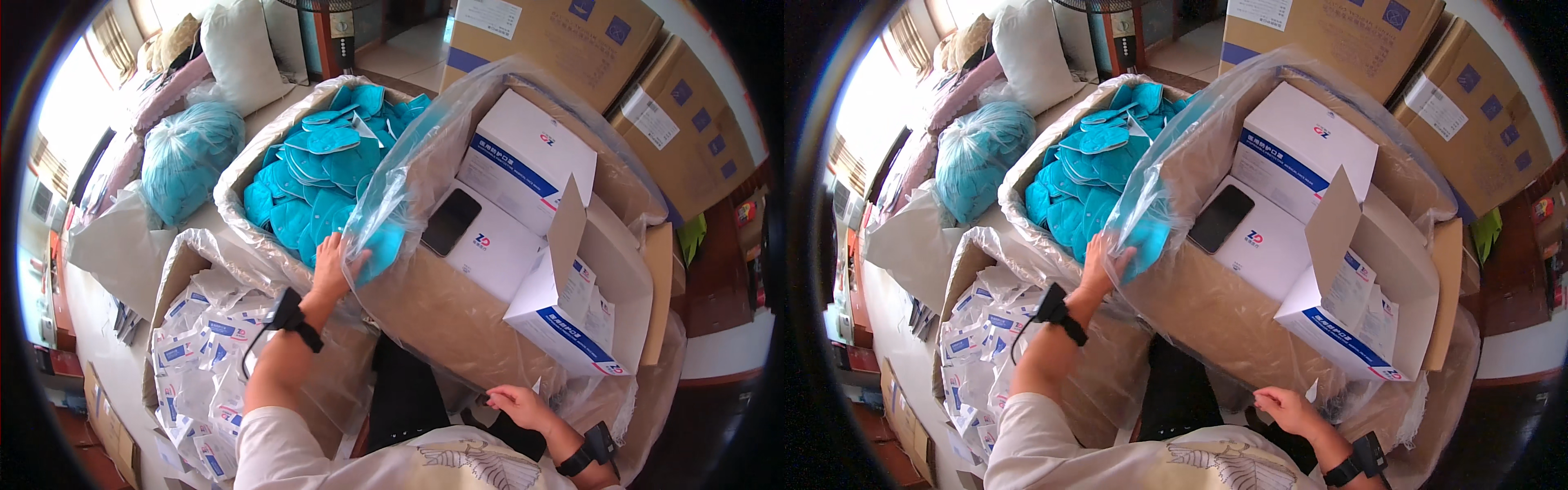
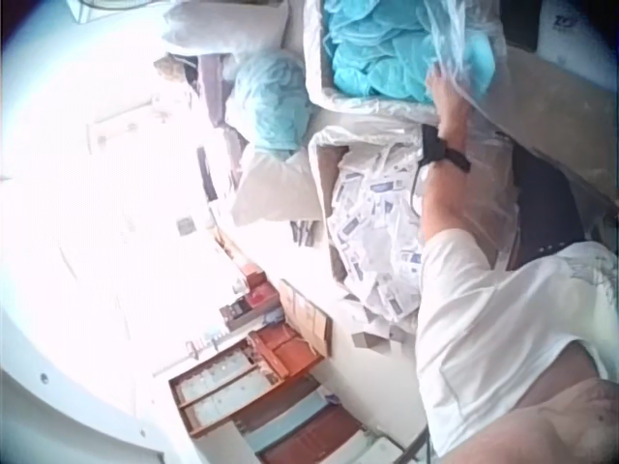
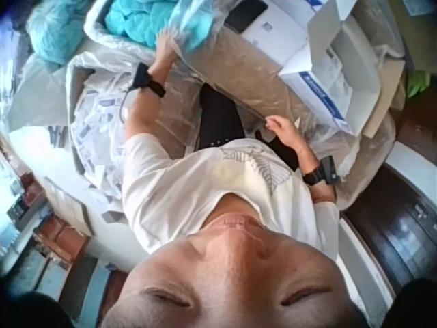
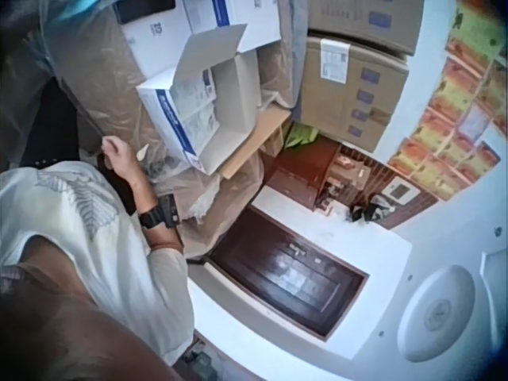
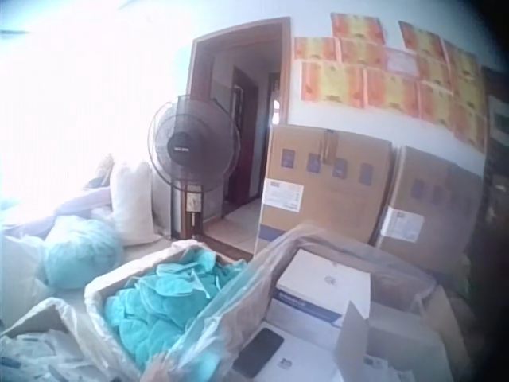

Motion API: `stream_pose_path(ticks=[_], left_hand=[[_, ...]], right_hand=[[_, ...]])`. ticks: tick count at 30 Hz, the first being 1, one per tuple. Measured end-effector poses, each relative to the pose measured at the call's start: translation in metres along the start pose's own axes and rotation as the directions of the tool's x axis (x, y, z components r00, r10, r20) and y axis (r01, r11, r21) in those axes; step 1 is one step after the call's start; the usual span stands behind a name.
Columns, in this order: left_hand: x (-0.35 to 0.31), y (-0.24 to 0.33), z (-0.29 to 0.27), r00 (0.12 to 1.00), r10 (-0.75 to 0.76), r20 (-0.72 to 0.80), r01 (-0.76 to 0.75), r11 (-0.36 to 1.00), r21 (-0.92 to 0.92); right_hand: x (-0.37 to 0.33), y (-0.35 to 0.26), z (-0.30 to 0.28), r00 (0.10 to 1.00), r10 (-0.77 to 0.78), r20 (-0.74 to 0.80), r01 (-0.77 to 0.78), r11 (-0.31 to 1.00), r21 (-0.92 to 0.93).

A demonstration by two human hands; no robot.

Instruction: The recorder is unpacking medical masks from one box and organizing them into smaller boxes or bags.

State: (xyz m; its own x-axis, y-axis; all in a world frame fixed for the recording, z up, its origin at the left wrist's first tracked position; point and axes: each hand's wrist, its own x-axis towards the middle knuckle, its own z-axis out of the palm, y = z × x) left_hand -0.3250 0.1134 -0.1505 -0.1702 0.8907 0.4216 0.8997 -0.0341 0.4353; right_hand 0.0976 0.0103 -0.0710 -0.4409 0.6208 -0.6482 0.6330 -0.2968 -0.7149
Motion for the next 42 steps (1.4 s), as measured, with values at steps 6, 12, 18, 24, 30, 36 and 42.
stream_pose_path(ticks=[6, 12, 18, 24, 30, 36, 42], left_hand=[[0.012, -0.013, -0.064, 0.953, 0.156, 0.260, -0.202, 0.966, 0.163], [0.051, 0.011, -0.060, 0.970, 0.135, -0.204, -0.056, 0.934, 0.353], [0.059, 0.029, -0.054, 0.927, 0.118, -0.355, -0.062, 0.984, 0.165], [-0.009, -0.031, -0.003, 0.942, 0.086, 0.324, -0.075, 0.996, -0.047], [0.004, 0.002, -0.005, 0.947, 0.138, 0.291, -0.081, 0.977, -0.199], [0.005, -0.069, 0.036, 0.916, 0.124, 0.381, -0.145, 0.989, 0.027], [-0.009, -0.124, 0.091, 0.828, 0.012, 0.561, -0.060, 0.996, 0.068]], right_hand=[[-0.010, 0.029, -0.003, 0.999, 0.021, -0.045, -0.022, 0.999, -0.025], [-0.003, 0.003, -0.006, 0.997, -0.061, -0.042, 0.055, 0.989, -0.137], [-0.006, 0.006, -0.003, 0.999, -0.039, -0.021, 0.033, 0.972, -0.233], [-0.002, 0.020, 0.003, 0.997, -0.064, 0.051, 0.075, 0.962, -0.263], [0.002, 0.020, 0.002, 0.999, -0.037, 0.028, 0.042, 0.970, -0.239], [0.002, 0.026, -0.003, 0.997, -0.072, -0.005, 0.068, 0.959, -0.274], [-0.004, 0.029, 0.002, 1.000, -0.025, 0.006, 0.026, 0.966, -0.259]])
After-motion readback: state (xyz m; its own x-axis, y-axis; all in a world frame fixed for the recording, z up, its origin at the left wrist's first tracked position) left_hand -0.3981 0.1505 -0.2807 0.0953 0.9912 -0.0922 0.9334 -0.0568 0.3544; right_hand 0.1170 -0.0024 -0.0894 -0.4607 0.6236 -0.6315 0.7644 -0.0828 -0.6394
